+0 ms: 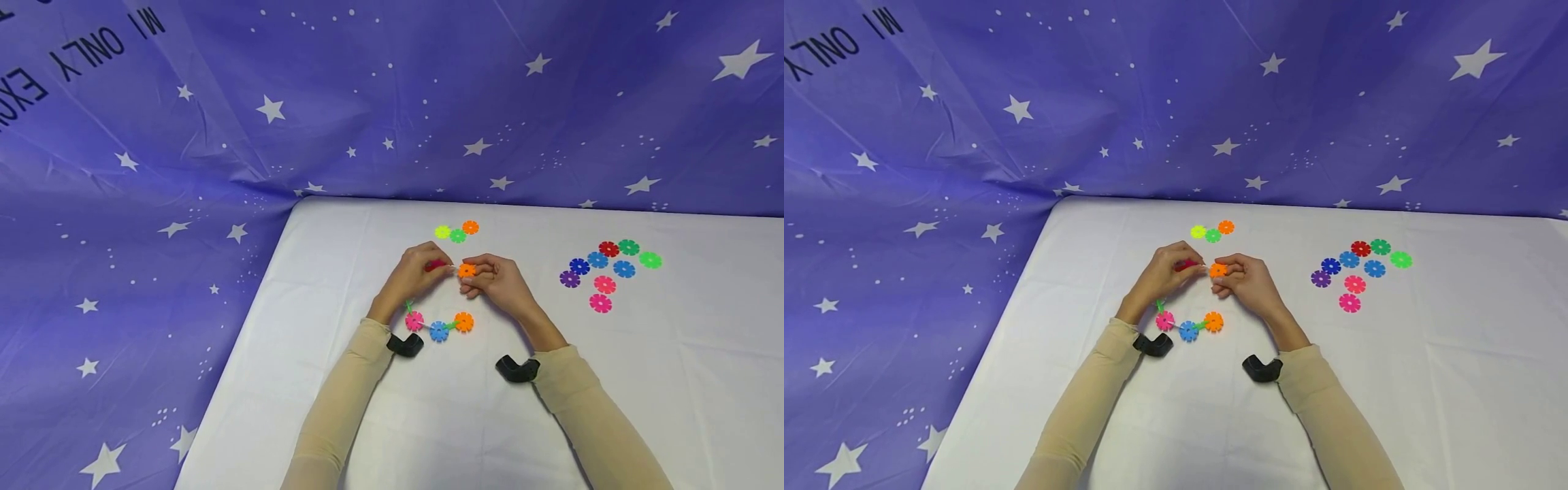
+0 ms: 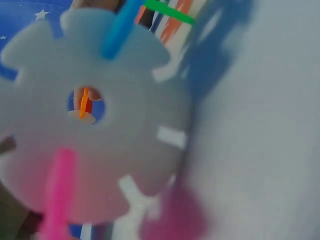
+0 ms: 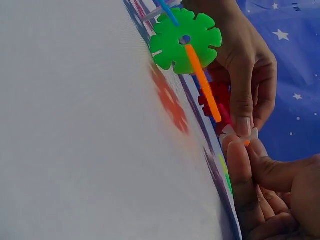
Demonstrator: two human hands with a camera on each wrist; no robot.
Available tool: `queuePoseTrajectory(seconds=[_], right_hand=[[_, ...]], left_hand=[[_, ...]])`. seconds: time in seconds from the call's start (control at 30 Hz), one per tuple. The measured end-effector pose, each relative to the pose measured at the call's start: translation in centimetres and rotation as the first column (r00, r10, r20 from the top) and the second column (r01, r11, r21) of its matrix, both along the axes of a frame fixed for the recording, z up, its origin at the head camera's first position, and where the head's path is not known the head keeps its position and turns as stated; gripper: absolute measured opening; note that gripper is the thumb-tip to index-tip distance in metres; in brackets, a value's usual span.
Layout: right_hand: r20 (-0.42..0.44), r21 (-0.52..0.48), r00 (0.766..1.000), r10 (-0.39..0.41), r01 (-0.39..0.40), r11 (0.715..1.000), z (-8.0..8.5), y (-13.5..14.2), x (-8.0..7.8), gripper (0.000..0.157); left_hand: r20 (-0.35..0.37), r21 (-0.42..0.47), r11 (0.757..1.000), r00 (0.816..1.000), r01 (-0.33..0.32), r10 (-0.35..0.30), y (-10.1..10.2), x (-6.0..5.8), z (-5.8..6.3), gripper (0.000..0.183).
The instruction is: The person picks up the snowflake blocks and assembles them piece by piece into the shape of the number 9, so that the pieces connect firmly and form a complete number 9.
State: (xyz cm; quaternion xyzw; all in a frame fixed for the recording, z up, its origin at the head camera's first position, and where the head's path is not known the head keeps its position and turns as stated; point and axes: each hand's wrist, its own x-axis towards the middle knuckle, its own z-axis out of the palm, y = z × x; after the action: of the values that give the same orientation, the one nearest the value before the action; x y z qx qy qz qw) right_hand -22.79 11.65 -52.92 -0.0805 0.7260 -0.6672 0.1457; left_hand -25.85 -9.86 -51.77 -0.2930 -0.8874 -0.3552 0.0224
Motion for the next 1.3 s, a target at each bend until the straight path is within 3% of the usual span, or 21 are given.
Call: queuePoseTrajectory(seconds=[0.37, 0.9, 1.0, 1.13, 1.3], right_hand=[[-0.028, -0.114, 0.995, -0.099, 0.095, 0.989, -0.5, -0.4, -0.1, 0.038], [-0.025, -0.126, 0.993, -0.118, 0.114, 0.985, -0.5, -1.0, 0.0, 0.037], [-0.036, -0.073, 0.994, -0.1, 0.098, 0.993, -0.4, -1.0, 0.0, 0.038], [-0.159, 0.128, 0.984, -0.077, 0.098, 0.987, -0.2, -0.8, -0.2, 0.042], [-0.376, 0.325, 0.925, -0.064, 0.196, 0.925, 0.0, 0.1, -1.3, 0.036]], left_hand=[[-0.006, 0.081, 0.997, 1.0, -0.016, 0.016, 0.4, 0.2, 0.0, 0.013], [0.006, 0.136, 0.991, 1.0, -0.002, 0.001, 0.6, 0.2, -0.3, 0.011], [0.064, 0.092, 0.996, 0.998, 0.01, -0.016, 0.4, 0.1, -0.2, 0.012], [0.16, 0.034, 0.999, 0.986, 0.032, -0.037, 0.0, 0.0, 0.2, 0.014], [0.261, 0.005, 0.999, 0.965, 0.031, -0.032, -0.6, -0.2, 0.7, 0.026]])
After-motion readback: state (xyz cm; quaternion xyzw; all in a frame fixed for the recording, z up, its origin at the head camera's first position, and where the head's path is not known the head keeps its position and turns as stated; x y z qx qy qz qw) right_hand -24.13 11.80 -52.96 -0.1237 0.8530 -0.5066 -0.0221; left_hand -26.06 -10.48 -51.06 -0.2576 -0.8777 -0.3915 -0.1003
